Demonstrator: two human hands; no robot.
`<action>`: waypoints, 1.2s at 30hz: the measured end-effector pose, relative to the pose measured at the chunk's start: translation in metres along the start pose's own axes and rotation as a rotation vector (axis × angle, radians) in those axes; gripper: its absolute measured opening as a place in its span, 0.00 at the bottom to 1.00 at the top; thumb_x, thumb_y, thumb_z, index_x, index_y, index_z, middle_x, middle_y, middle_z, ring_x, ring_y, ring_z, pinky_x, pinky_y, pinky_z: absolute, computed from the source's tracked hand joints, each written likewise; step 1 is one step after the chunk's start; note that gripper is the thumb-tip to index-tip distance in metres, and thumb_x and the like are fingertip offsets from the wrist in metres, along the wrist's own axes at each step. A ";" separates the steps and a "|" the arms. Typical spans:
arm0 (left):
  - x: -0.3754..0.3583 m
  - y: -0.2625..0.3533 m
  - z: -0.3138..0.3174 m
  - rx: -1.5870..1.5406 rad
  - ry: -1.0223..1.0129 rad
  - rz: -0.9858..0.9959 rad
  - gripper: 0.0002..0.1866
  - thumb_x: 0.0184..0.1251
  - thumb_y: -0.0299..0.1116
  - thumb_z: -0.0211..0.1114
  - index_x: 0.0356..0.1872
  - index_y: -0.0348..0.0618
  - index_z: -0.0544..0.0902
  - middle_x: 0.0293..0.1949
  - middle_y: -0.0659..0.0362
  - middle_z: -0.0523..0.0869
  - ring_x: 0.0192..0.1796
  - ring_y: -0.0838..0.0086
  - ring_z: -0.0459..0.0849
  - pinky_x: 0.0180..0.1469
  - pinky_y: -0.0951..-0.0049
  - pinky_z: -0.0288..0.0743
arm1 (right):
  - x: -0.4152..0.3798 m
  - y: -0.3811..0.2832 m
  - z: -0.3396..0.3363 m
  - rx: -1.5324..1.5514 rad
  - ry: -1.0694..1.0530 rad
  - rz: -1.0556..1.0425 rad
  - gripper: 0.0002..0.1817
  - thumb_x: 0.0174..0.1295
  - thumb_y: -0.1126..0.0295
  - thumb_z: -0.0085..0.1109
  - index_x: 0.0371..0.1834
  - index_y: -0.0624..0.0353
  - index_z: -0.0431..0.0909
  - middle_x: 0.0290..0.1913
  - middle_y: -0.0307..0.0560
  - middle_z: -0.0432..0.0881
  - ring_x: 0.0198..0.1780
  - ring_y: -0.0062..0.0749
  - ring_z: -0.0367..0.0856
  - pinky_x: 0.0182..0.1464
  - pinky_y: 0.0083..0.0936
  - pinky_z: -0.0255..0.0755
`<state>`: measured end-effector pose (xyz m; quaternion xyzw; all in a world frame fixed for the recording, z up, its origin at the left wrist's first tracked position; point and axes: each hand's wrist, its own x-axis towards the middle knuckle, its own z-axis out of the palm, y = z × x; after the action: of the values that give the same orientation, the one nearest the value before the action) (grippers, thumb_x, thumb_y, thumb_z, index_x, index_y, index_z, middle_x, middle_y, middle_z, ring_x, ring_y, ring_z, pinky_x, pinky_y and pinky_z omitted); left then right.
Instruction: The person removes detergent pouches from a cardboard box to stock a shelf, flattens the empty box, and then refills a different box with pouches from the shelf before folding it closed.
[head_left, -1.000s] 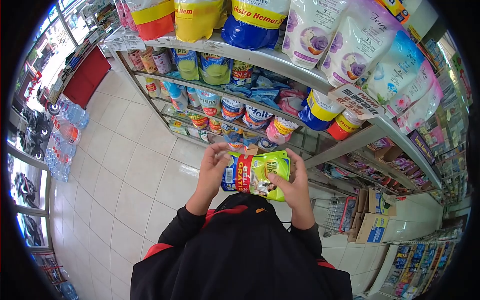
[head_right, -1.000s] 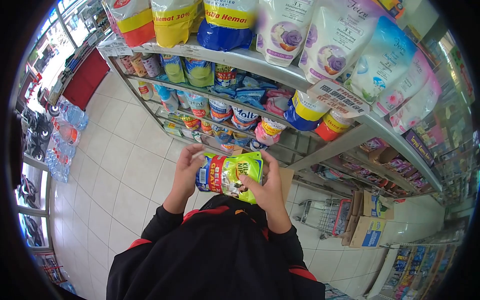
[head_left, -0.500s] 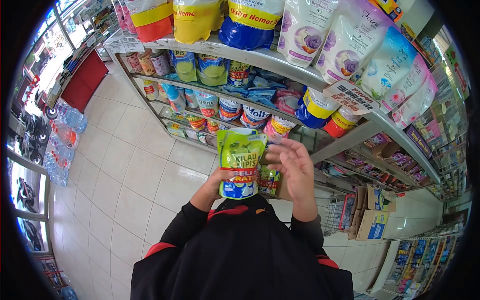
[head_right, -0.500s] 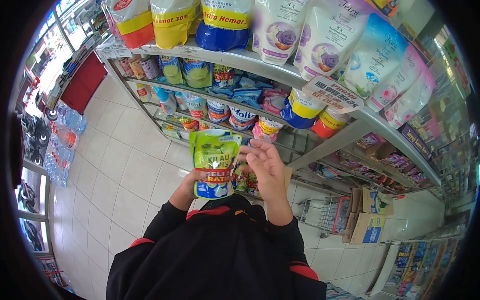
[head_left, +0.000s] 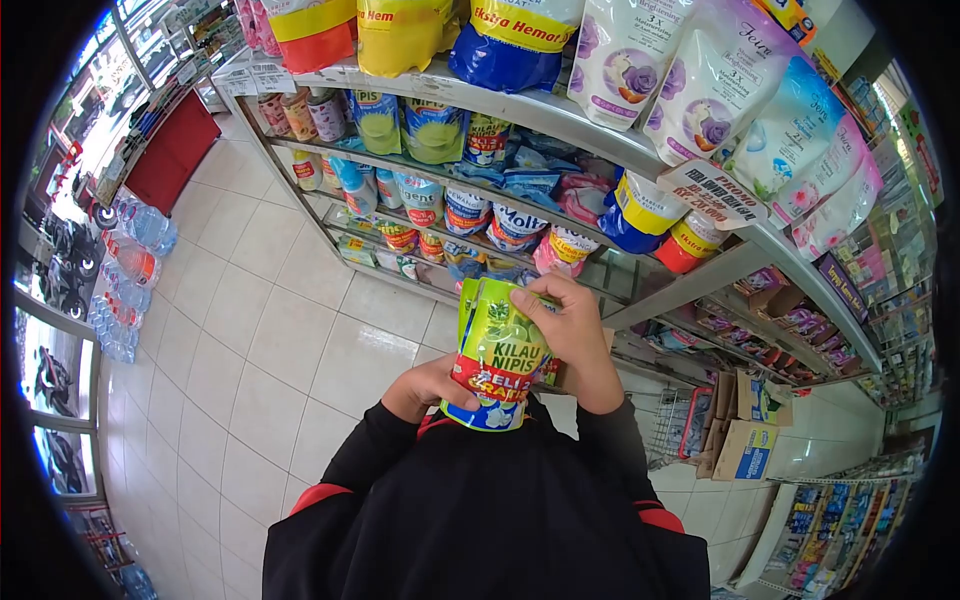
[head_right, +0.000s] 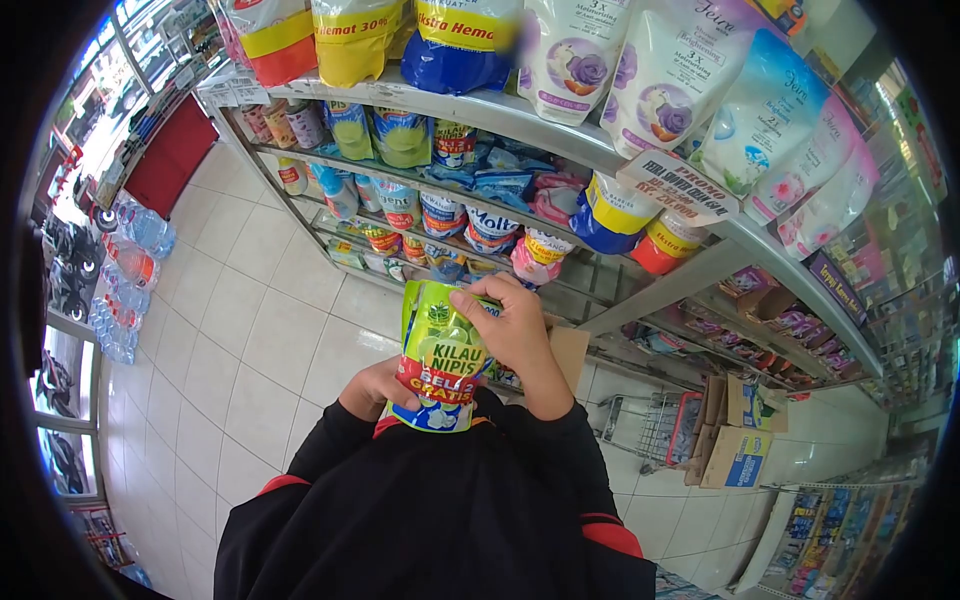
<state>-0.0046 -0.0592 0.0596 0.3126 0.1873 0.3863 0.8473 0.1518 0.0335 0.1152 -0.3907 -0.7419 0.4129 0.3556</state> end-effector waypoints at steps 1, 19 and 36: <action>-0.001 -0.001 0.000 0.014 -0.004 -0.012 0.40 0.29 0.31 0.68 0.52 0.32 0.64 0.47 0.48 0.74 0.47 0.63 0.74 0.52 0.69 0.65 | 0.000 0.003 0.002 0.054 -0.011 0.046 0.10 0.49 0.67 0.59 0.25 0.65 0.75 0.26 0.44 0.75 0.29 0.25 0.72 0.32 0.20 0.65; 0.013 -0.005 -0.019 -0.394 0.123 -0.092 0.30 0.51 0.41 0.57 0.52 0.32 0.61 0.42 0.42 0.75 0.40 0.57 0.79 0.28 0.68 0.80 | -0.031 0.068 0.020 1.114 -0.181 0.689 0.19 0.55 0.68 0.52 0.49 0.61 0.65 0.44 0.46 0.73 0.45 0.31 0.73 0.45 0.30 0.69; -0.043 -0.008 -0.049 -0.307 0.044 0.131 0.37 0.58 0.46 0.49 0.61 0.36 0.45 0.57 0.40 0.58 0.54 0.48 0.66 0.38 0.62 0.77 | 0.206 0.145 -0.033 0.358 0.584 0.070 0.22 0.53 0.77 0.52 0.52 0.65 0.61 0.52 0.47 0.67 0.52 0.32 0.66 0.55 0.28 0.58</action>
<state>-0.0546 -0.0776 0.0217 0.1823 0.1239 0.4715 0.8539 0.1298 0.2760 0.0417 -0.4491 -0.5106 0.4193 0.6015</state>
